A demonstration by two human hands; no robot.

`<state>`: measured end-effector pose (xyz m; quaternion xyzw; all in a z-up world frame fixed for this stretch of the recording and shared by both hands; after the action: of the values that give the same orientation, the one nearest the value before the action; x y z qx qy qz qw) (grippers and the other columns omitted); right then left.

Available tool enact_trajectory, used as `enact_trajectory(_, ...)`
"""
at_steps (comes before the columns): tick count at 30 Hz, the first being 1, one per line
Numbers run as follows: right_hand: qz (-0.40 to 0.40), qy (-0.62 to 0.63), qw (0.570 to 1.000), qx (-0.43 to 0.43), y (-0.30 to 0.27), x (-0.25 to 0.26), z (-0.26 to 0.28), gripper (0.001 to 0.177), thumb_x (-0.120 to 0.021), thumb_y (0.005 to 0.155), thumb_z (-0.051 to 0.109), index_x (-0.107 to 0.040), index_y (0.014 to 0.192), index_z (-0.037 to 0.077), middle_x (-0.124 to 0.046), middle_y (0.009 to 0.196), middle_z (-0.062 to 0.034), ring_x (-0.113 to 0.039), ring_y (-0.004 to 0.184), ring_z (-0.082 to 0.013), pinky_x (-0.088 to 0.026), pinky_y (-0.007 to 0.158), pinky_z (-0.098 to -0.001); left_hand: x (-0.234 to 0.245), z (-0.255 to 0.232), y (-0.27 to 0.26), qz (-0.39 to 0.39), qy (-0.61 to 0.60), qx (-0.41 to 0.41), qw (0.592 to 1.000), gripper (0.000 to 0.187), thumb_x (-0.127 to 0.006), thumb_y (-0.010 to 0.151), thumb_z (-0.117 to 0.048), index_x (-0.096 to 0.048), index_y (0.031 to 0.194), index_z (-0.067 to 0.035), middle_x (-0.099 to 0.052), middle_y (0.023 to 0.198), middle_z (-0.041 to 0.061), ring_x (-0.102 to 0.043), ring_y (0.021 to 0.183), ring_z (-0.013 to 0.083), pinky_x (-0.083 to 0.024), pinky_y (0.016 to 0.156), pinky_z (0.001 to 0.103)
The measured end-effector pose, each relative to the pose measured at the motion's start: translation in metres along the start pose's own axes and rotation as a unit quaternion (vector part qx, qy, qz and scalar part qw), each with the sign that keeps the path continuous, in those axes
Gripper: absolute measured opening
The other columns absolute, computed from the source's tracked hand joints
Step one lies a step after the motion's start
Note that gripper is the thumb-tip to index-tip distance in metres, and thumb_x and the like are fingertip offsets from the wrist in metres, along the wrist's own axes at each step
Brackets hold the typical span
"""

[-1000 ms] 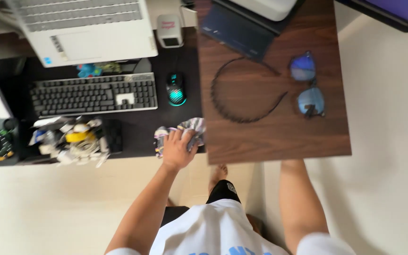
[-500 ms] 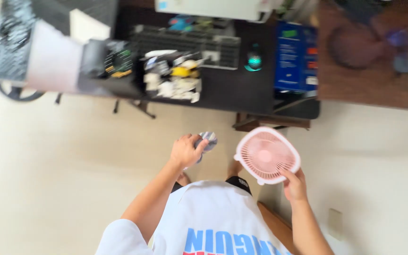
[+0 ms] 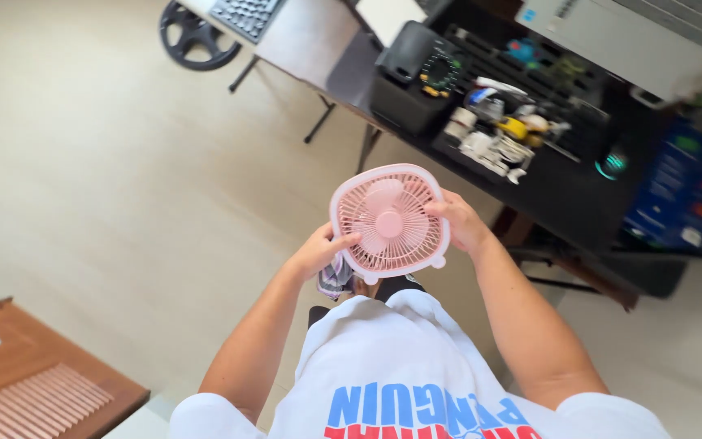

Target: Wiping down laptops and desk equipment with a cloth and organizing objects on the desk.

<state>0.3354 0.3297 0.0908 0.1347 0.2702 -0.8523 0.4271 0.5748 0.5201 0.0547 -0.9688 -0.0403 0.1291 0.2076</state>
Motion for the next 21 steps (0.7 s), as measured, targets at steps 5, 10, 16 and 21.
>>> enact_trajectory(5, 0.062, 0.211, 0.975, 0.039, 0.067, -0.034, -0.03, 0.082, -0.066, 0.093, 0.053, -0.051, 0.146, -0.007, -0.06, 0.143, -0.0229, -0.06, 0.13, -0.0319, -0.049, 0.112, -0.0459, 0.052, 0.008, 0.0, -0.058, -0.145, -0.049, 0.986, 0.055, -0.075, 0.09, -0.028, -0.06, 0.134, 0.002, -0.068, 0.128, 0.012, -0.065, 0.115, 0.019, -0.054, 0.1, 0.037)
enact_trajectory(10, 0.094, 0.224, 0.967, -0.079, 0.113, -0.092, -0.027, 0.079, -0.061, 0.083, 0.056, -0.048, 0.146, 0.01, -0.06, 0.144, -0.0104, -0.061, 0.129, -0.0276, -0.054, 0.101, -0.0528, 0.067, -0.039, 0.025, -0.061, -0.276, -0.106, 0.953, 0.066, -0.077, 0.09, -0.031, -0.052, 0.142, -0.001, -0.065, 0.131, 0.01, -0.064, 0.118, 0.0209, -0.053, 0.099, 0.038)
enact_trajectory(16, -0.028, 0.125, 0.984, -0.122, 0.193, -0.044, -0.094, 0.048, -0.057, 0.111, 0.038, -0.058, 0.136, -0.003, -0.069, 0.111, -0.0198, -0.062, 0.086, -0.0279, -0.048, 0.063, -0.0437, 0.085, -0.044, 0.074, -0.035, -0.327, -0.059, 0.942, 0.073, -0.079, 0.085, -0.037, -0.047, 0.144, -0.008, -0.063, 0.134, 0.007, -0.062, 0.123, 0.0214, -0.05, 0.104, 0.042)
enact_trajectory(21, -0.147, 0.016, 0.985, -0.088, 0.228, -0.03, -0.088, 0.032, -0.06, 0.099, 0.022, -0.068, 0.122, 0.001, -0.075, 0.111, -0.007, -0.072, 0.093, -0.0134, -0.058, 0.084, -0.0359, 0.137, -0.055, 0.121, -0.12, -0.338, -0.189, 0.914, 0.065, -0.073, 0.095, -0.034, -0.048, 0.146, -0.002, -0.059, 0.144, 0.009, -0.058, 0.132, 0.0204, -0.043, 0.114, 0.04)
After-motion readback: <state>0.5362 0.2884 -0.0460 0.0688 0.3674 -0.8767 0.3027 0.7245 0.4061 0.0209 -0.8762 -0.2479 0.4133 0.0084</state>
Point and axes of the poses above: each hand's wrist, its own y-axis towards the middle knuckle, its own x-axis out of the back of the hand, z = x × y, the point moved 1 cm from there along y, towards the middle knuckle
